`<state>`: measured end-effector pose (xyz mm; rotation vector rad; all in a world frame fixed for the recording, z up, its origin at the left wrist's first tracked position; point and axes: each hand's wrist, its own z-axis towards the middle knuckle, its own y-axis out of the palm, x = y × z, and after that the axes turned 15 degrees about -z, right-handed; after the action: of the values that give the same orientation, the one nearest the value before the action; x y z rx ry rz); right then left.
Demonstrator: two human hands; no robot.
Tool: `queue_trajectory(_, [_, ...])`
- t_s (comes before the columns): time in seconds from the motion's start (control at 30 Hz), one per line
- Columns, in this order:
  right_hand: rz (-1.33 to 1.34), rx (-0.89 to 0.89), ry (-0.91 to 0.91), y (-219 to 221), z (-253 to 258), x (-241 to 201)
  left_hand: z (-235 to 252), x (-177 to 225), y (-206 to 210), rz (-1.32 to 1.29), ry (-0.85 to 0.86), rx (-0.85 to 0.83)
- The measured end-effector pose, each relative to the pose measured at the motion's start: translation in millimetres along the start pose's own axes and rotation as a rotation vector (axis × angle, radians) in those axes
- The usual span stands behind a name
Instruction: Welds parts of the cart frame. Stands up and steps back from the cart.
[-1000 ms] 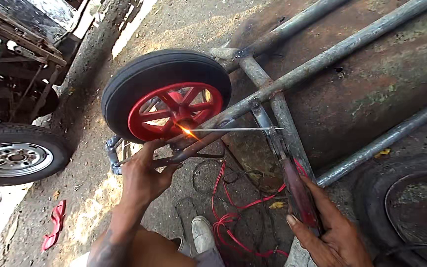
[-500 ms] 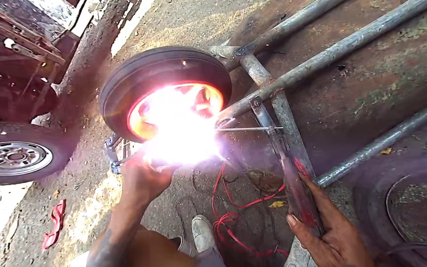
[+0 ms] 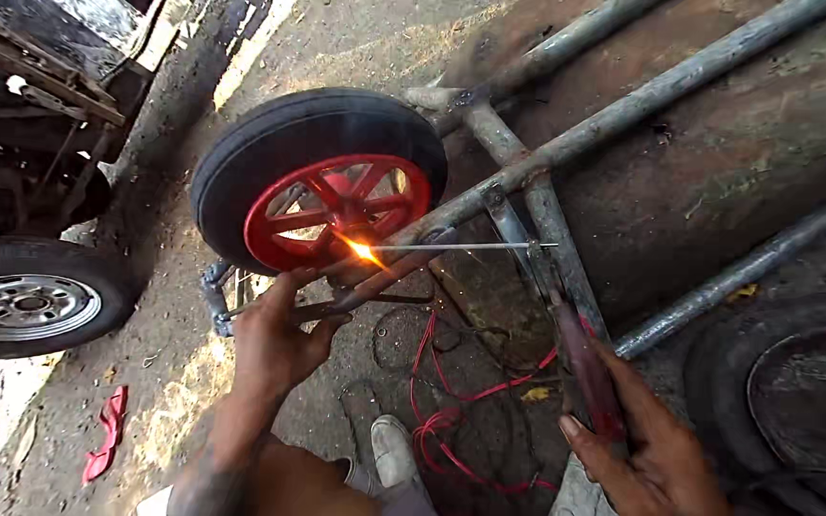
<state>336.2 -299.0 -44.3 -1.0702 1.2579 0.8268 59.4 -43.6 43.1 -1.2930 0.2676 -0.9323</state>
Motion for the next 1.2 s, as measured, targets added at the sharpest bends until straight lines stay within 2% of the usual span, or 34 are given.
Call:
queue_trajectory(0.7, [0.025, -0.005, -0.021, 4.4, 1.8, 0.6, -0.8, -0.2, 1.6, -0.039, -0.011, 0.006])
queue_trajectory(0.87, [-0.001, 0.001, -0.049, 3.0, 1.2, 2.9, -1.5, 10.5, -1.6, -0.053, -0.096, 0.026])
queue_trajectory(0.97, [0.001, 0.012, 0.010, 0.0, -0.7, -2.6, 0.4, 3.6, -0.7, -0.031, -0.003, 0.001])
queue_trajectory(1.2, [0.018, -0.011, 0.013, -0.4, -0.9, -2.1, 0.5, 2.3, -1.1, 0.001, -0.009, 0.000])
